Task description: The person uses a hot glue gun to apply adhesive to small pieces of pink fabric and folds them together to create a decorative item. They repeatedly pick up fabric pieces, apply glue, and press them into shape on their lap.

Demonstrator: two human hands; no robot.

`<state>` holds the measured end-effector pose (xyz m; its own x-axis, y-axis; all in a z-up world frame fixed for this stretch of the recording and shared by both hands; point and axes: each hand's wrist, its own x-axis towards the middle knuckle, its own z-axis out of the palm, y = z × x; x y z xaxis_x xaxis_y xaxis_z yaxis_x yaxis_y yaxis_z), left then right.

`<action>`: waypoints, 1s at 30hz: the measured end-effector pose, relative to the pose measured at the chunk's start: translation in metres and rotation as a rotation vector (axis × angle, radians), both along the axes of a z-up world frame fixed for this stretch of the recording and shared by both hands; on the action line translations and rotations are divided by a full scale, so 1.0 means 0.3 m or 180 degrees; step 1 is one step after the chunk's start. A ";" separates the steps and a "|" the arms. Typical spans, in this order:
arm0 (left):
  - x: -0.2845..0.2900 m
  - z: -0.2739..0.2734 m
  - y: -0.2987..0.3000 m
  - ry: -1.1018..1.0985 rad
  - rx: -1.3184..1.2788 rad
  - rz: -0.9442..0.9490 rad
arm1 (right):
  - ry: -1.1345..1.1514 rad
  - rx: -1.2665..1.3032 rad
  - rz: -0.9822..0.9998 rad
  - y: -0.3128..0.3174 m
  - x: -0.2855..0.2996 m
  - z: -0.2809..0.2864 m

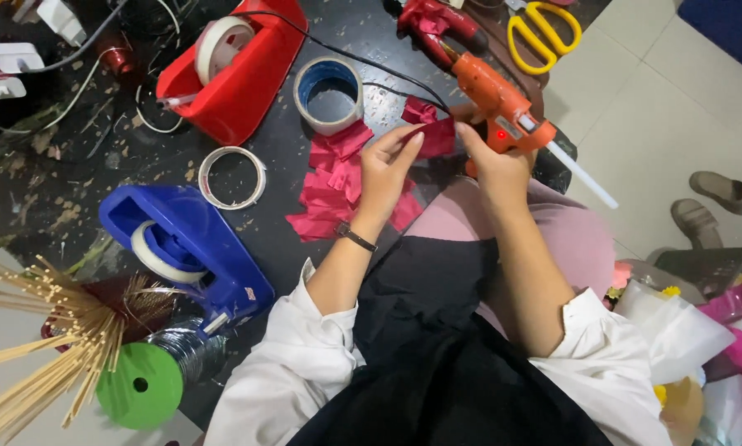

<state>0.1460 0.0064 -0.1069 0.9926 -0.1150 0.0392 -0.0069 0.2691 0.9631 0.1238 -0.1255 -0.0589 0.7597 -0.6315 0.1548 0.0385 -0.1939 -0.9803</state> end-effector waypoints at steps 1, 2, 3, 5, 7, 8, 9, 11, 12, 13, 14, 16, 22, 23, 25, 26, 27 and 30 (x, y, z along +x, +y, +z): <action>-0.004 0.009 -0.001 -0.0001 0.0000 -0.0003 | -0.0001 0.0000 -0.0003 0.004 -0.002 -0.001; -0.009 0.018 0.000 0.0009 -0.0013 -0.0041 | -0.0077 -0.0054 0.0137 0.008 -0.005 -0.002; -0.013 0.028 0.001 0.0020 -0.0025 -0.0075 | -0.0153 -0.0108 0.0282 0.013 -0.006 -0.002; -0.005 0.015 0.000 0.0019 -0.0035 -0.0065 | -0.0332 -0.0099 0.0401 0.004 -0.015 -0.006; 0.000 0.005 0.003 0.0018 -0.0048 -0.0049 | -0.0510 -0.0092 0.0526 0.001 -0.018 -0.013; 0.001 0.001 0.006 0.0055 -0.0040 -0.0044 | -0.0506 -0.0135 0.0583 0.004 -0.016 -0.018; 0.000 -0.004 0.010 0.0094 -0.0031 -0.0039 | -0.0498 -0.0176 0.0641 0.007 -0.016 -0.023; -0.006 0.004 0.013 0.0108 -0.0031 -0.0018 | -0.0458 -0.0367 0.0716 0.000 -0.024 0.001; -0.008 0.008 0.014 0.0117 -0.0030 -0.0004 | -0.0422 -0.0558 0.0784 -0.005 -0.028 0.013; -0.007 0.014 0.013 0.0119 -0.0031 -0.0002 | -0.0421 -0.0559 0.0786 0.001 -0.030 0.015; -0.006 0.020 0.012 0.0106 -0.0027 0.0000 | -0.0464 -0.0662 0.0811 0.006 -0.032 0.016; -0.004 0.021 0.010 0.0096 -0.0023 0.0004 | -0.0505 -0.0763 0.0838 0.010 -0.033 0.016; 0.002 0.009 0.005 0.0105 -0.0028 0.0043 | -0.0757 -0.1004 0.0872 -0.009 -0.022 -0.016; 0.001 0.008 0.004 0.0114 -0.0036 0.0063 | -0.0727 -0.1073 0.0866 -0.008 -0.025 -0.012; 0.000 0.014 0.003 0.0124 -0.0044 0.0081 | -0.0695 -0.1142 0.0858 -0.009 -0.025 -0.012; -0.001 0.019 0.004 0.0132 -0.0066 0.0088 | -0.0720 -0.1139 0.0893 -0.012 -0.022 -0.017; -0.002 0.025 0.005 0.0138 -0.0089 0.0097 | -0.0747 -0.1138 0.0930 -0.014 -0.020 -0.021; 0.001 0.023 0.001 0.0113 -0.0125 0.0107 | -0.0583 -0.1196 0.1105 -0.009 -0.025 0.029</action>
<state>0.1463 0.0067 -0.1000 0.9967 -0.0806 0.0076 0.0175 0.3069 0.9516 0.1163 -0.1281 -0.0503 0.8533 -0.2239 0.4709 0.3263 -0.4752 -0.8172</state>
